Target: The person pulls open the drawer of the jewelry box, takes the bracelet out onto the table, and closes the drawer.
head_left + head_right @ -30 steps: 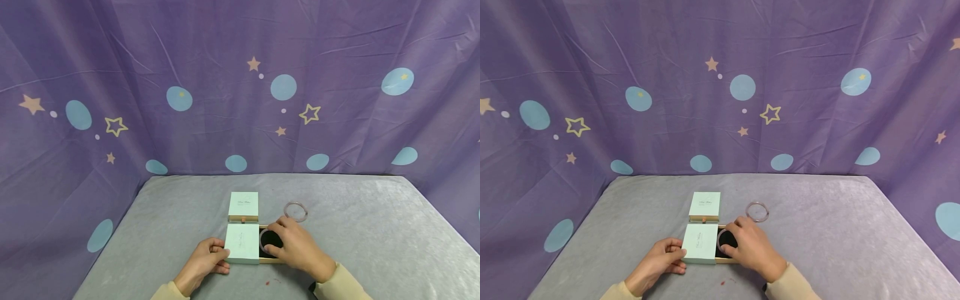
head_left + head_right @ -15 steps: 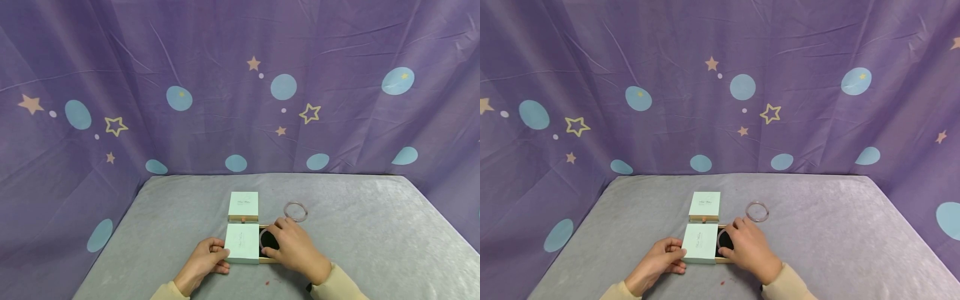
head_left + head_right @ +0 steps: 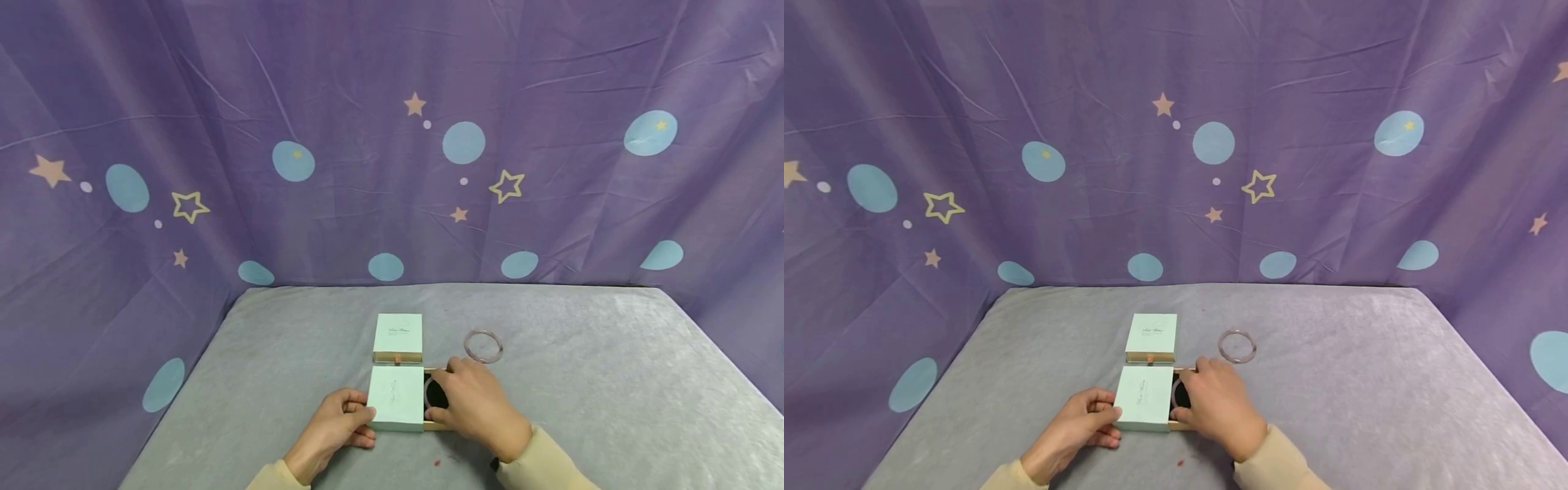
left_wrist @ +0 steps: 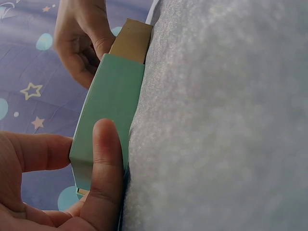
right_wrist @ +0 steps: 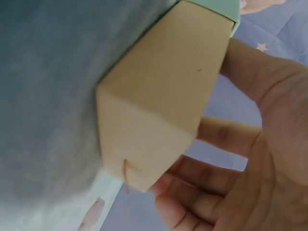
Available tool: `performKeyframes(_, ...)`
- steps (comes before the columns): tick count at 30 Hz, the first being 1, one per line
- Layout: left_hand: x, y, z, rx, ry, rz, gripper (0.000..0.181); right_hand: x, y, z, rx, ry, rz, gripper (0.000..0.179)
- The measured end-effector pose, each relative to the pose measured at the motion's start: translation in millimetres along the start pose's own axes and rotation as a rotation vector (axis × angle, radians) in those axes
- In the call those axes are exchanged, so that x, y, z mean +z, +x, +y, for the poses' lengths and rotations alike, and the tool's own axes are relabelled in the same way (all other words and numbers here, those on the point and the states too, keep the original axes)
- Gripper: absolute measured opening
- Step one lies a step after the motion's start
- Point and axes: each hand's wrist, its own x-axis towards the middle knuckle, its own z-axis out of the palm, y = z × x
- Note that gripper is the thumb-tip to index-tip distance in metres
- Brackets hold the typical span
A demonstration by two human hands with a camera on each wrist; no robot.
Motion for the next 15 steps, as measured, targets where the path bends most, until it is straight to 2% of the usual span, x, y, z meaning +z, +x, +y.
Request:
performKeyframes(11, 0.6, -1.1, 1.1, 0.003, 0.005, 0.004, 0.043, -3.8, 5.6, -3.7, 0.028, 0.017, -0.042, 0.053)
performKeyframes(15, 0.6, -0.9, 1.0, 0.002, 0.008, 0.003, 0.043, -6.2, 8.6, -5.0, 0.03, -0.008, -0.088, 0.05)
